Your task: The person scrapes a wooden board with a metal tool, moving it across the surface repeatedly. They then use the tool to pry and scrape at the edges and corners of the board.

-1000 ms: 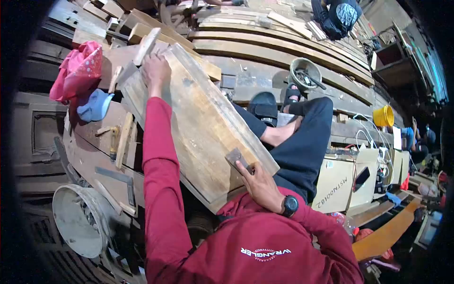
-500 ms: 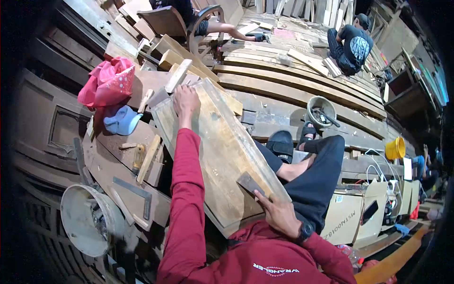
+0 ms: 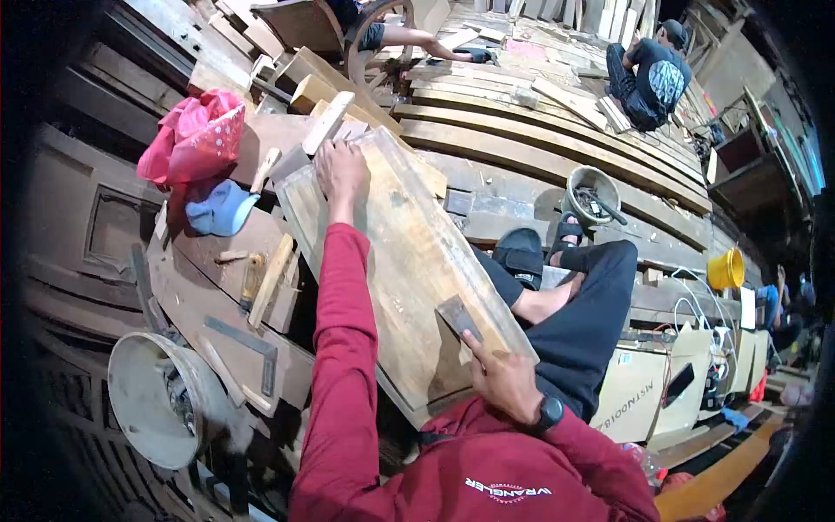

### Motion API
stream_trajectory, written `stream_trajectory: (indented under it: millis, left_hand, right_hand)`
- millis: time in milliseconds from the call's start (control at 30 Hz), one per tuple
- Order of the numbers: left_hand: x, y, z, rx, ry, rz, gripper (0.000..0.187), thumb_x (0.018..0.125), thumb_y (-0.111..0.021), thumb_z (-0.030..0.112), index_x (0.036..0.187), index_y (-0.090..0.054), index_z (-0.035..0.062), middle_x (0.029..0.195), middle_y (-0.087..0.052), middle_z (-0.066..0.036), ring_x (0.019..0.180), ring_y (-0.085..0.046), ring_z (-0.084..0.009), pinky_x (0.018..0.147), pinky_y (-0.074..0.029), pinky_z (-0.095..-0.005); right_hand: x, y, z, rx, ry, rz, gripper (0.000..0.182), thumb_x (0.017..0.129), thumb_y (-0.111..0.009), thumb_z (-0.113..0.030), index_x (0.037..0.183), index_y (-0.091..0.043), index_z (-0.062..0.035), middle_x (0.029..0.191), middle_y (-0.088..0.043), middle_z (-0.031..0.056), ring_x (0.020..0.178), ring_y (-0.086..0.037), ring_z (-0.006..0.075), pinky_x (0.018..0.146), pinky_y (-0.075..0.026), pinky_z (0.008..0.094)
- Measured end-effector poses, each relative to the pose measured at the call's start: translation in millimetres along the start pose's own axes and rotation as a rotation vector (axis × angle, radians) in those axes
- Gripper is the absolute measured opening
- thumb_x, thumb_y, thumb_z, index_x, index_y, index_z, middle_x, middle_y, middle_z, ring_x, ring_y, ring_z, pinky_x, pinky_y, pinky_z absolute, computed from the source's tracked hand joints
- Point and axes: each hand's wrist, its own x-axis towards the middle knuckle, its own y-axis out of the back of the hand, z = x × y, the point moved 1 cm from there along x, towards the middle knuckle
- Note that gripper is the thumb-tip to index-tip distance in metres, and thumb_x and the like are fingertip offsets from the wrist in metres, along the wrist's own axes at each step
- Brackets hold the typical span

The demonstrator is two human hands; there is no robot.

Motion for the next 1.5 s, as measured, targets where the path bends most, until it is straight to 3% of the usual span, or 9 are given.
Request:
stream_trajectory:
  millis: [267, 500, 767, 900, 1067, 1133, 1233, 1400, 1500]
  left_hand:
    - [-4, 23, 8, -0.040, 0.016, -0.163, 0.038, 0.100, -0.050, 0.027, 0.118, -0.069, -0.0008, 0.125, -0.060, -0.023, 0.124, -0.055, -0.0383, 0.107, -0.043, -0.0483]
    - [-9, 11, 1, -0.076, 0.029, -0.028, 0.039, 0.097, -0.054, 0.031, 0.111, -0.071, -0.0010, 0.120, -0.063, -0.022, 0.118, -0.059, -0.0371, 0.104, -0.045, -0.0492]
    - [-12, 21, 8, -0.137, 0.029, 0.014, 0.039, 0.097, -0.052, 0.029, 0.112, -0.071, -0.0024, 0.122, -0.063, -0.023, 0.122, -0.056, -0.0373, 0.108, -0.041, -0.0491]
    - [-12, 22, 8, -0.130, 0.052, -0.003, 0.038, 0.097, -0.051, 0.030, 0.113, -0.070, 0.0003, 0.123, -0.062, -0.022, 0.122, -0.056, -0.0383, 0.108, -0.041, -0.0500]
    - [-10, 26, 12, -0.101, 0.095, -0.080, 0.038, 0.100, -0.047, 0.027, 0.121, -0.069, 0.0041, 0.133, -0.061, -0.018, 0.126, -0.054, -0.0380, 0.107, -0.043, -0.0516]
    - [24, -90, -42, 0.078, -0.105, -0.022, 0.042, 0.099, -0.047, 0.031, 0.119, -0.069, 0.0011, 0.132, -0.060, -0.020, 0.128, -0.054, -0.0372, 0.108, -0.043, -0.0503]
    - [-7, -3, 2, -0.086, 0.091, 0.000, 0.045, 0.098, -0.049, 0.034, 0.119, -0.070, -0.0001, 0.132, -0.060, -0.022, 0.127, -0.055, -0.0379, 0.109, -0.043, -0.0492]
    - [10, -20, -18, 0.019, -0.039, 0.006, 0.041, 0.097, -0.049, 0.029, 0.118, -0.069, -0.0009, 0.123, -0.066, -0.021, 0.121, -0.060, -0.0372, 0.105, -0.047, -0.0472]
    - [17, -25, -12, 0.284, -0.166, -0.538, 0.037, 0.088, -0.060, 0.023, 0.115, -0.069, 0.0000, 0.119, -0.070, -0.016, 0.117, -0.064, -0.0347, 0.100, -0.050, -0.0425]
  right_hand:
    - [86, -7, -16, 0.081, 0.019, 0.078, 0.047, 0.098, -0.057, -0.024, 0.145, -0.056, -0.0178, 0.064, -0.064, 0.0205, 0.055, -0.064, 0.0385, 0.055, -0.051, 0.0493]
    - [-3, -7, -1, 0.188, 0.060, 0.077, 0.048, 0.089, -0.066, -0.013, 0.137, -0.066, -0.0219, 0.063, -0.062, 0.0226, 0.055, -0.064, 0.0386, 0.056, -0.050, 0.0479]
    - [96, -5, -23, 0.142, 0.061, 0.095, 0.043, 0.096, -0.060, -0.017, 0.138, -0.064, -0.0163, 0.070, -0.061, 0.0302, 0.060, -0.064, 0.0443, 0.056, -0.049, 0.0510]
    - [38, 0, -14, 0.151, -0.035, -0.058, 0.044, 0.094, -0.063, -0.018, 0.138, -0.066, -0.0234, 0.070, -0.062, 0.0288, 0.060, -0.063, 0.0449, 0.058, -0.049, 0.0524]
    - [-3, -12, 2, 0.131, 0.052, 0.043, 0.054, 0.091, -0.065, -0.018, 0.144, -0.060, -0.0259, 0.069, -0.067, 0.0202, 0.059, -0.066, 0.0376, 0.058, -0.053, 0.0480]
    - [26, -14, -4, 0.104, 0.066, 0.017, 0.056, 0.091, -0.065, -0.018, 0.146, -0.057, -0.0246, 0.069, -0.068, 0.0178, 0.057, -0.067, 0.0355, 0.057, -0.054, 0.0467]
    - [85, -36, -11, 0.115, 0.111, 0.119, 0.052, 0.093, -0.063, -0.022, 0.144, -0.058, -0.0248, 0.067, -0.067, 0.0181, 0.058, -0.067, 0.0358, 0.056, -0.053, 0.0481]
    - [61, -23, -4, 0.129, 0.057, 0.054, 0.051, 0.092, -0.064, -0.024, 0.143, -0.059, -0.0272, 0.066, -0.067, 0.0161, 0.055, -0.066, 0.0343, 0.054, -0.052, 0.0500]
    - [-7, -15, 12, 0.116, -0.015, -0.002, 0.052, 0.090, -0.067, -0.022, 0.141, -0.062, -0.0276, 0.063, -0.065, 0.0145, 0.053, -0.065, 0.0322, 0.053, -0.051, 0.0468]
